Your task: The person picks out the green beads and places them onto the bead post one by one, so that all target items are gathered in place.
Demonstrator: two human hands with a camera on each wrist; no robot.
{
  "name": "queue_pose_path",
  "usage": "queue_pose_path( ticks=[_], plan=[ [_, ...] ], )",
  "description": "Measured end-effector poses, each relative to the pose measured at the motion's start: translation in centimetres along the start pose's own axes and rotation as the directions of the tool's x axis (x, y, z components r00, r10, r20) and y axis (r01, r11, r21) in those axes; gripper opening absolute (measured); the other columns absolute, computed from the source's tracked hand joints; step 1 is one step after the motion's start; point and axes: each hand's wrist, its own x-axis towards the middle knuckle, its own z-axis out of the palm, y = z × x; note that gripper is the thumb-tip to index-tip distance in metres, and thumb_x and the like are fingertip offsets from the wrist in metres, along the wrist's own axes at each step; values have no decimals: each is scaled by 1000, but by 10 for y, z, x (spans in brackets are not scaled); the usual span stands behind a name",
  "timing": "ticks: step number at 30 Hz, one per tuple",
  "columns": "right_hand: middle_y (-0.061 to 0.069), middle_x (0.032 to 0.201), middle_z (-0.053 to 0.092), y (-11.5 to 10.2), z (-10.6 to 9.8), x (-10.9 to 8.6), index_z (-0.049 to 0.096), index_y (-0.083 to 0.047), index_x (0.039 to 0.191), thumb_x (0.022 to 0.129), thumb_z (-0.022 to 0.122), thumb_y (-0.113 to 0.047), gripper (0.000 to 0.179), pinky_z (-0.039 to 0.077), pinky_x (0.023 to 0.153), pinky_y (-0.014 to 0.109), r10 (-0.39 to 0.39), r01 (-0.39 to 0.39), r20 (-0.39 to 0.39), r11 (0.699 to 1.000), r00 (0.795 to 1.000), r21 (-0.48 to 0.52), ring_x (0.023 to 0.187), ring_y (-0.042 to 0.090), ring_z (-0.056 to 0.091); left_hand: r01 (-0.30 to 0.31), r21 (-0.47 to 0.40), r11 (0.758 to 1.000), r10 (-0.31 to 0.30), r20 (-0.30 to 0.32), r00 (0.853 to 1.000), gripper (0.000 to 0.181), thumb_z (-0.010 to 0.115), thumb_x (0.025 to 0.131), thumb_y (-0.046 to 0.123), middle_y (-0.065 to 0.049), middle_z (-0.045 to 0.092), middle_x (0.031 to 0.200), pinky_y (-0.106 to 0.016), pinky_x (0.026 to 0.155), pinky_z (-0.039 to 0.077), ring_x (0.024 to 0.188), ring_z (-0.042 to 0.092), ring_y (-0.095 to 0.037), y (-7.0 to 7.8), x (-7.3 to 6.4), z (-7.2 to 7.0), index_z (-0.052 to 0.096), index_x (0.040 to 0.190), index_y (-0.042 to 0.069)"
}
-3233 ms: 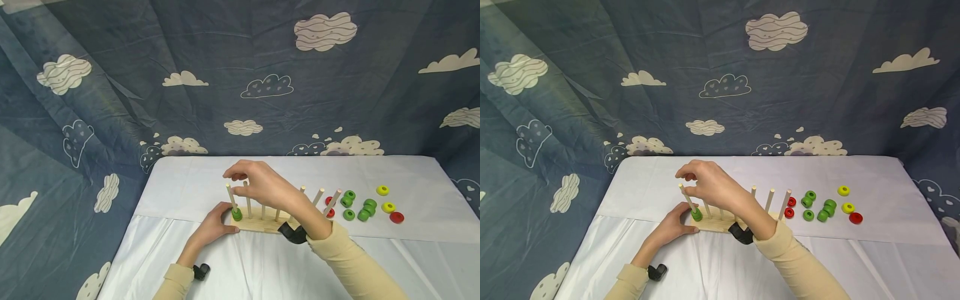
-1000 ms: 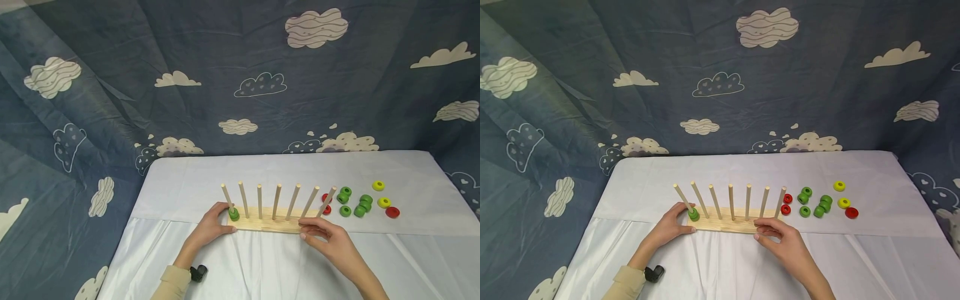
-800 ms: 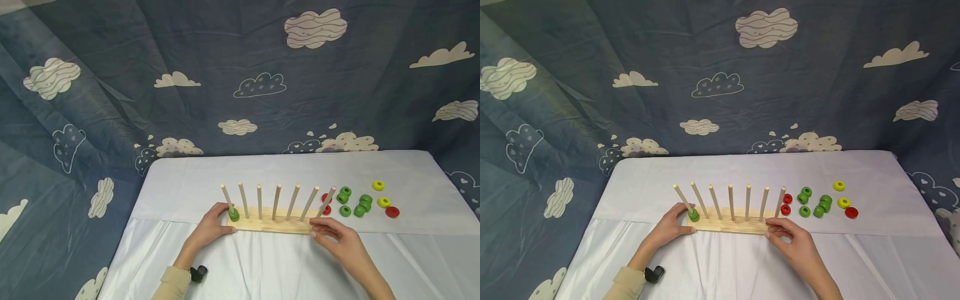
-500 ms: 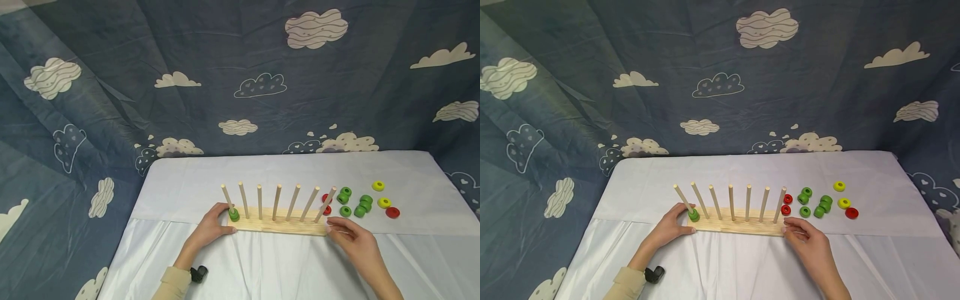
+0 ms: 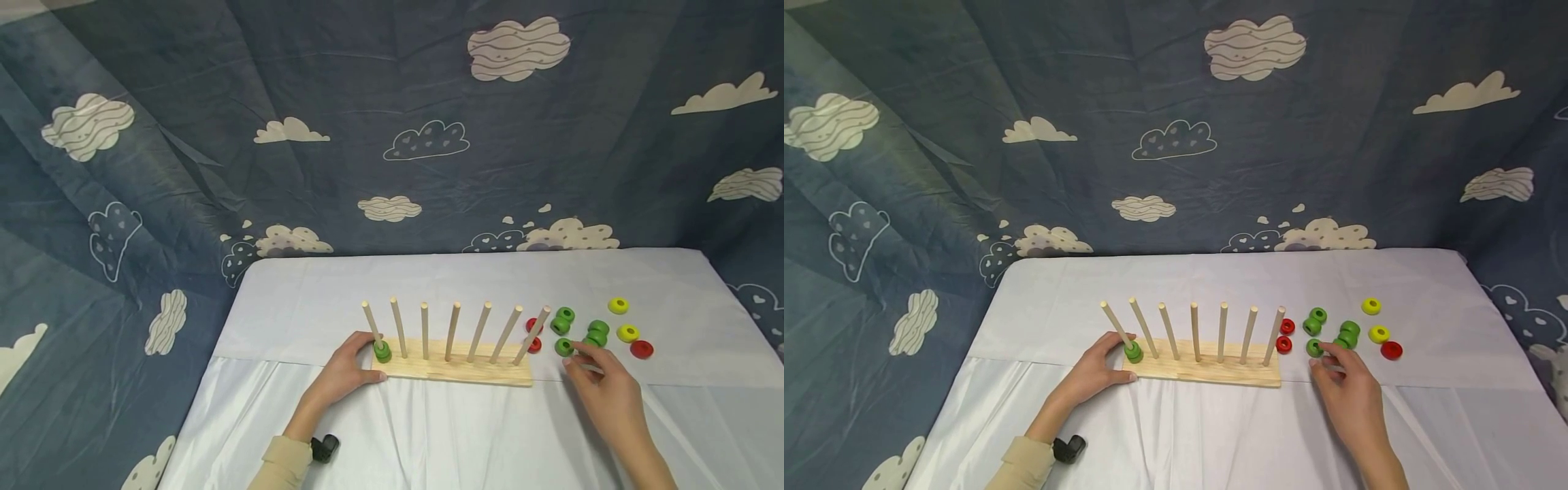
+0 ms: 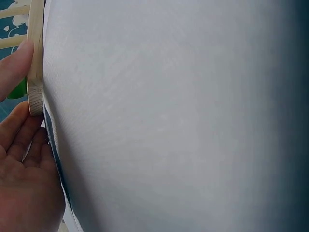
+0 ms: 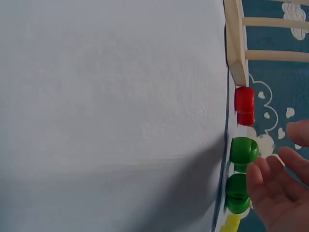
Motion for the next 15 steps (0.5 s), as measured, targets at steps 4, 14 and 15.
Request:
queue_pose_path(
  ticks=[4,14,15],
  plan=[
    [24,118,59,3,1,8,56,0,131,93,67,-11,41,55,79,54,9,-6,70,999,998,-39,102,42,61,-6,-4,1000,6,5,1000,67,86,76,23,6,52,136,-46,115,27,139,36,-21,-1,0,0,55,135,19],
    [29,111,63,11,4,24,51,6,135,91,69,-13,51,51,76,59,1,25,217,993,976,-113,95,43,60,-14,-3,1000,14,8,1000,66,85,76,24,7,51,136,-46,115,27,139,36,-21,-3,1,-1,55,135,20],
    [28,110,63,12,4,26,52,5,135,91,69,-12,51,51,75,59,-7,33,221,993,975,-115,96,43,61,-17,-4,1000,17,7,1000,66,85,76,24,7,51,136,-46,115,27,139,36,-21,-4,1,0,55,135,20]
  ],
)
